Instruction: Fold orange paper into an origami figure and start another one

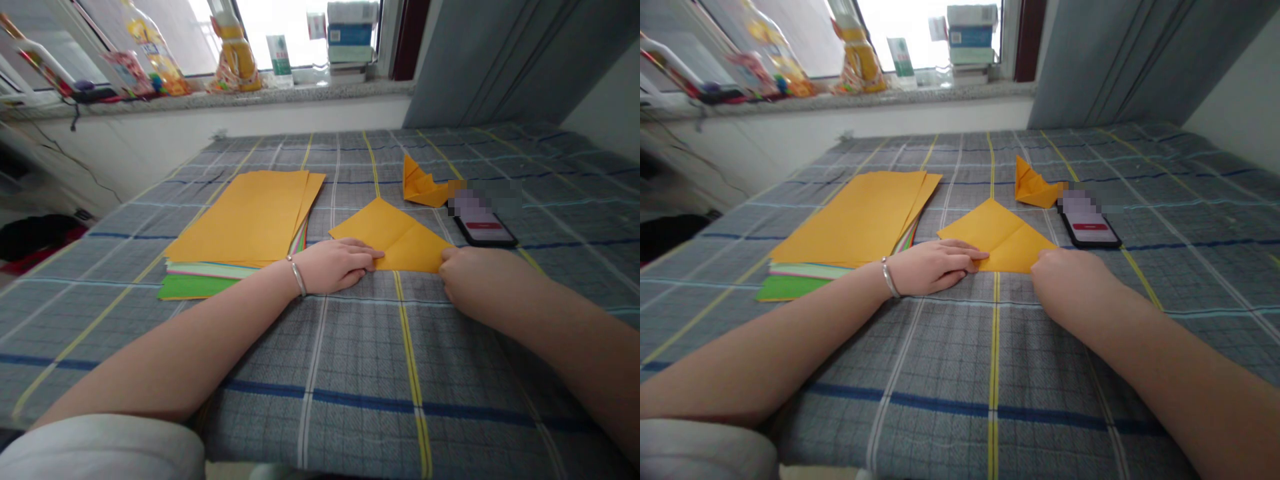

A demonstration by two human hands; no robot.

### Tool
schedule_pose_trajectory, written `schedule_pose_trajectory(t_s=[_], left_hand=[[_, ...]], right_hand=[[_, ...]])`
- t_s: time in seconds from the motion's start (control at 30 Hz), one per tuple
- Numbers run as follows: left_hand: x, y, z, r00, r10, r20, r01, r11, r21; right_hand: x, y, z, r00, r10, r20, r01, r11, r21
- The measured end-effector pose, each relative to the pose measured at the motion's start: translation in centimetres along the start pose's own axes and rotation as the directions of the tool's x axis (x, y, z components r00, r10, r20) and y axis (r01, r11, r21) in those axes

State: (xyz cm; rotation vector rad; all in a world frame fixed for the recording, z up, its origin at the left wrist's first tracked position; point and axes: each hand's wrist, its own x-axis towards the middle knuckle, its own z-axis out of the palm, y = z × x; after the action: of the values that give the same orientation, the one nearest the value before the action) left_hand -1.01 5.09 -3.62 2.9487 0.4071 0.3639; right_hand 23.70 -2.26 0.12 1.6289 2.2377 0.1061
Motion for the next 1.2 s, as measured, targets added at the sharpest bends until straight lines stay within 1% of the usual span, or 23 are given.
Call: schedule_pose_trajectory(t_s=[0.13, 0.2, 0.27, 0.37, 0.4, 0.47, 0.53, 0.6, 0.67, 0.7, 0.73, 0.8, 0.83, 0.87, 0.9, 0.93, 0.97, 1.0, 1.1, 1.13, 1.2], left_hand=[[-0.2, -0.3, -0.3, 1.0, 0.005, 0.003, -0.005, 1.0, -0.029], [-0.2, -0.4, -0.5, 1.0, 0.002, 0.013, -0.001, 0.999, -0.041], [-0.3, -0.5, -0.6, 1.0, 0.0, 0.02, 0.001, 0.999, -0.052], [-0.3, -0.3, -0.7, 1.0, -0.017, 0.018, 0.018, 0.997, -0.074], [-0.3, -0.2, -0.6, 0.999, -0.036, 0.015, 0.037, 0.996, -0.084], [-0.2, -0.1, -0.5, 0.995, -0.097, 0.007, 0.097, 0.989, -0.109], [0.0, 0.1, -0.2, 0.986, -0.168, -0.01, 0.165, 0.976, -0.142], [0.2, 0.4, 0.1, 0.969, -0.244, -0.05, 0.231, 0.955, -0.184], [0.4, 0.7, 0.5, 0.946, -0.308, -0.097, 0.285, 0.937, -0.2], [0.5, 0.8, 0.6, 0.937, -0.33, -0.117, 0.305, 0.934, -0.188], [0.7, 1.0, 0.8, 0.934, -0.331, -0.132, 0.309, 0.937, -0.164], [0.9, 1.1, 1.1, 0.948, -0.281, -0.15, 0.269, 0.958, -0.099], [1.0, 1.1, 1.3, 0.956, -0.247, -0.159, 0.239, 0.969, -0.069], [1.0, 1.1, 1.5, 0.962, -0.215, -0.169, 0.211, 0.977, -0.042], [1.1, 1.0, 1.6, 0.965, -0.192, -0.178, 0.192, 0.981, -0.017], [1.2, 0.9, 1.7, 0.966, -0.18, -0.184, 0.184, 0.983, 0.008], [1.2, 0.9, 1.8, 0.967, -0.174, -0.186, 0.183, 0.983, 0.031], [1.3, 0.8, 1.9, 0.969, -0.168, -0.181, 0.18, 0.982, 0.054], [1.7, 1.1, 1.9, 0.976, -0.156, -0.149, 0.177, 0.974, 0.139], [1.9, 1.2, 1.8, 0.975, -0.168, -0.146, 0.192, 0.965, 0.176], [2.3, 1.7, 1.7, 0.964, -0.21, -0.164, 0.248, 0.933, 0.26]], right_hand=[[-0.4, 0.1, -0.6, 0.998, 0.065, 0.009, -0.064, 0.998, -0.026], [-0.5, 0.3, -0.5, 0.998, 0.067, 0.005, -0.067, 0.997, -0.028], [-0.5, 0.6, 0.0, 0.998, 0.048, -0.041, -0.05, 0.998, -0.035], [-0.3, 1.1, 0.9, 0.988, -0.006, -0.157, -0.003, 0.998, -0.057], [-0.2, 1.2, 1.1, 0.984, -0.014, -0.176, 0.004, 0.998, -0.059], [-0.1, 1.3, 1.3, 0.985, 0.008, -0.174, -0.017, 0.999, -0.049], [0.1, 1.4, 1.1, 0.985, 0.049, -0.163, -0.056, 0.998, -0.038], [0.2, 1.6, 0.6, 0.979, 0.075, -0.192, -0.084, 0.996, -0.043], [0.4, 1.7, 0.2, 0.957, 0.067, -0.281, -0.084, 0.995, -0.049], [0.5, 1.7, 0.0, 0.942, 0.038, -0.335, -0.059, 0.997, -0.052], [0.7, 1.6, 0.0, 0.922, -0.016, -0.388, -0.007, 0.998, -0.057], [1.3, 1.4, 0.2, 0.863, -0.19, -0.469, 0.179, 0.981, -0.069], [1.6, 1.3, 0.4, 0.821, -0.286, -0.495, 0.287, 0.955, -0.075], [2.0, 1.1, 0.7, 0.779, -0.355, -0.517, 0.378, 0.924, -0.066], [2.3, 0.9, 1.0, 0.742, -0.384, -0.549, 0.429, 0.902, -0.052], [2.6, 0.6, 1.3, 0.721, -0.394, -0.571, 0.451, 0.892, -0.046], [2.9, 0.4, 1.5, 0.717, -0.393, -0.576, 0.453, 0.891, -0.044], [3.1, 0.3, 1.7, 0.724, -0.382, -0.575, 0.441, 0.897, -0.04], [3.3, -0.2, 2.1, 0.757, -0.32, -0.57, 0.38, 0.925, -0.015], [3.4, -0.4, 2.1, 0.758, -0.298, -0.58, 0.364, 0.931, -0.003], [3.4, -0.7, 2.2, 0.745, -0.253, -0.617, 0.337, 0.941, 0.022]])
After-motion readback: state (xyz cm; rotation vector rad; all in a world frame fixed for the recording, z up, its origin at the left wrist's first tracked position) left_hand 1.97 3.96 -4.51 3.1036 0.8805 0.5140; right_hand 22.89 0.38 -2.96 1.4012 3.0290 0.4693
